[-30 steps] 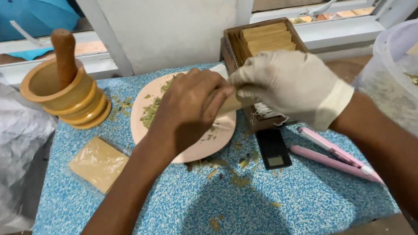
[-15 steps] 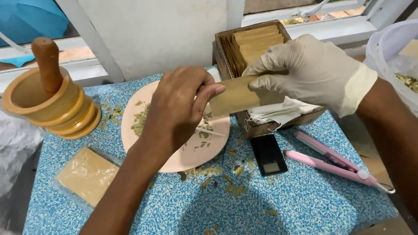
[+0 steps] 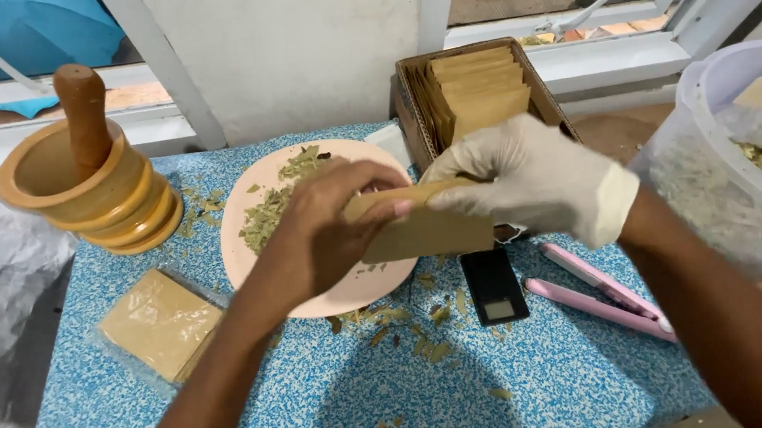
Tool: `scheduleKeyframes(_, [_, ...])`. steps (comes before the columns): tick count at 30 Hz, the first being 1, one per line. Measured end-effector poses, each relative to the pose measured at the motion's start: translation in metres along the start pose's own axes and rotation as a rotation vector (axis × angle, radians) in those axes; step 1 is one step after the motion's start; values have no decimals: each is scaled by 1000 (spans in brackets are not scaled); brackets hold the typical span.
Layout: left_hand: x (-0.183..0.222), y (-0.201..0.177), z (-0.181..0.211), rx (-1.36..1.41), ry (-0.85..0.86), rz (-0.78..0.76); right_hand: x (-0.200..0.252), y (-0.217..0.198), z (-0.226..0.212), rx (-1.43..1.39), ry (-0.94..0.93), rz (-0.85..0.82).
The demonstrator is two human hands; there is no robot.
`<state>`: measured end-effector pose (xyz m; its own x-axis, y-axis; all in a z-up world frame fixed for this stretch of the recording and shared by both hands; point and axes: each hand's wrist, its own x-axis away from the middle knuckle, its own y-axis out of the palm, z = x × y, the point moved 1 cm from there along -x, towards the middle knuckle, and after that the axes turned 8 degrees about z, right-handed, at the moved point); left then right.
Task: Filling small tea bags with dried leaves using a spoon and sealing them with a handheld heat sealer.
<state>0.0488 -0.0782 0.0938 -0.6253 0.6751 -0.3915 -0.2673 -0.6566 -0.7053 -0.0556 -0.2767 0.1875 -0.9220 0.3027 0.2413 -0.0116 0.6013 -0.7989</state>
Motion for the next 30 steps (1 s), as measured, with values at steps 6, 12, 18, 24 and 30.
scheduleKeyframes(6, [40,-4,-12,405,-355,158,-11,40,34,-430,-75,132])
scheduleKeyframes(12, [72,8,-31,533,-398,75,-3,95,31,-500,-149,135])
scheduleKeyframes(18, [84,20,-38,515,-339,50,-3,113,24,-608,-162,151])
scheduleKeyframes(24, [95,25,-44,612,-360,47,-2,131,17,-631,-59,214])
scheduleKeyframes(30, [96,22,-38,637,-355,39,10,123,20,-654,-57,149])
